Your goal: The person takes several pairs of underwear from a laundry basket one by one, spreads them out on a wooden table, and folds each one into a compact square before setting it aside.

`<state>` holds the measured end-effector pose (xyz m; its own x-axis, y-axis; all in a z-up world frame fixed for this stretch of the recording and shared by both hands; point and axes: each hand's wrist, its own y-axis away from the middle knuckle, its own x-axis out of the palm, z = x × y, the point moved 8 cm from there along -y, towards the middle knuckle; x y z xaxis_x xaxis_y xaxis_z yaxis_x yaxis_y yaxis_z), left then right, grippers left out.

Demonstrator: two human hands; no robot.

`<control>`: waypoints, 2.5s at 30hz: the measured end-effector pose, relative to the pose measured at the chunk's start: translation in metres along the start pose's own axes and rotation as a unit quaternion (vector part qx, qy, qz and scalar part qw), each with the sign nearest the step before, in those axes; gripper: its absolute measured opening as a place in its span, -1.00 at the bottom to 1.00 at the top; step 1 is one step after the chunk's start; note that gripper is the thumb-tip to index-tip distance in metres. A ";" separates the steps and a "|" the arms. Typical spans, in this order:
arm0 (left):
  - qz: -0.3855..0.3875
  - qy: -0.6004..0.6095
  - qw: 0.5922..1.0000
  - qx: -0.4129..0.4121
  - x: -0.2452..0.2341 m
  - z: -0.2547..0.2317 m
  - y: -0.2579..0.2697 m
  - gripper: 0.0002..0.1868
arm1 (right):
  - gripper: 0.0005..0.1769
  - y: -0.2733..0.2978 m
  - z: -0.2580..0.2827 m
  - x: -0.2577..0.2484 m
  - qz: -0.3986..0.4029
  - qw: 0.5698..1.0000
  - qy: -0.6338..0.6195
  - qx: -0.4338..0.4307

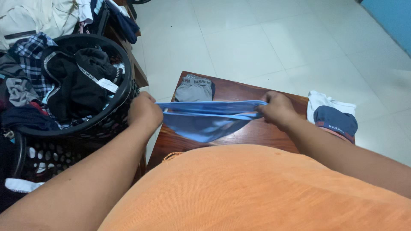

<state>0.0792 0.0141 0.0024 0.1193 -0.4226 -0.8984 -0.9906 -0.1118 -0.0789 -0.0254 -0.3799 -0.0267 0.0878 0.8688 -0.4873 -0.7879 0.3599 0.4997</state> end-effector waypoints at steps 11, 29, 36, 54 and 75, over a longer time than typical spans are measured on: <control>0.239 0.325 0.884 -0.238 0.075 0.020 0.026 -0.66 | -0.85 -0.032 -0.065 0.015 0.061 0.993 -0.093 0.042; 0.373 0.252 0.891 -0.062 0.173 0.064 0.091 -0.67 | -0.73 0.006 -0.200 0.049 0.045 0.997 0.058 -0.027; 0.377 0.094 0.918 -0.080 0.252 0.136 0.121 -0.45 | -0.54 -0.022 -0.240 0.112 0.130 0.925 0.350 -0.070; 0.418 -0.080 0.902 -0.077 0.288 0.133 0.118 -0.55 | -0.52 -0.132 -0.123 0.190 0.098 0.943 0.290 -0.130; 0.320 0.127 0.934 0.096 0.273 0.011 0.140 -0.80 | -0.60 -0.013 -0.236 0.140 -0.115 0.978 0.174 0.019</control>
<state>-0.0280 -0.1070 -0.2588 -0.5138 -0.5505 -0.6580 -0.8551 0.3905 0.3410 -0.1465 -0.3430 -0.2710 0.0426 0.5979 -0.8004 -0.7478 0.5504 0.3713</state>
